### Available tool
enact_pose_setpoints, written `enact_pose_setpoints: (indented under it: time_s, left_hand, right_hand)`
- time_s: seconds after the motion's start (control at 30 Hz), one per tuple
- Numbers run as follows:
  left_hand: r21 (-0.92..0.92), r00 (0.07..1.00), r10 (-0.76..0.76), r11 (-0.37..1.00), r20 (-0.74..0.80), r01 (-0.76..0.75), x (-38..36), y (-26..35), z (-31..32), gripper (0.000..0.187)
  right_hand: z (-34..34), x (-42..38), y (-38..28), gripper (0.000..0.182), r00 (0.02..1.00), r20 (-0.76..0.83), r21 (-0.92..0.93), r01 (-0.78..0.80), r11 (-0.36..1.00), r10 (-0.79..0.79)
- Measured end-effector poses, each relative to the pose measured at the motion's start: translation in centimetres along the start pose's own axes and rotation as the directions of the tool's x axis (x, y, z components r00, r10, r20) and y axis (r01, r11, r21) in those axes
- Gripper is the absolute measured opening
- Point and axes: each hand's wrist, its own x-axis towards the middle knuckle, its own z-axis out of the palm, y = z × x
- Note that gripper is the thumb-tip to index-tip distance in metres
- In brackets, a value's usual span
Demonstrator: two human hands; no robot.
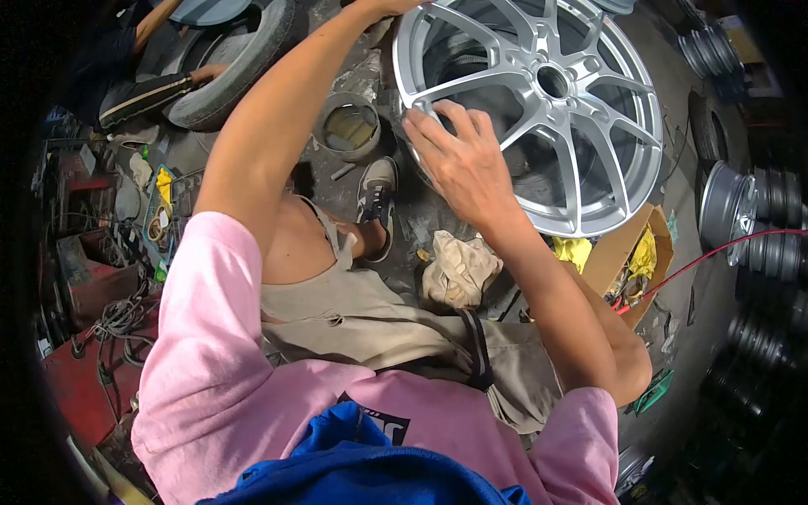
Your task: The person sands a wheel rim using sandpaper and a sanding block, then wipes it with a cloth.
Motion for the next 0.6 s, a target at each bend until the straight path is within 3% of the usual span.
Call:
enact_pose_setpoints:
  time_s: [0.17, 0.33, 0.43, 0.6]
  left_hand:
    - [-0.148, 0.999, -0.032, 0.989, -0.029, 0.028, 1.3, -1.7, 2.2, 0.087]
    - [-0.239, 0.993, -0.049, 0.968, 0.110, 0.074, 1.9, -1.9, 2.3, 0.083]
    - [-0.134, 0.999, -0.030, 0.990, 0.032, 0.034, 2.9, -2.3, 3.2, 0.081]
    - [-0.152, 0.998, -0.018, 0.988, 0.059, 0.027, 2.8, -1.7, 3.1, 0.080]
  right_hand:
    - [-1.3, -2.2, -0.6, 0.041, 0.999, 0.045, 0.028, -0.009, 1.000, 0.007]
    - [0.1, 0.9, -0.1, 0.038, 1.000, 0.012, -0.021, 0.007, 1.000, -0.007]
    - [-1.0, -0.8, -0.5, 0.037, 0.999, 0.035, 0.024, 0.041, 0.999, -0.041]
    - [-0.4, 0.0, 0.2, 0.039, 0.999, 0.019, -0.001, 0.039, 0.999, -0.039]
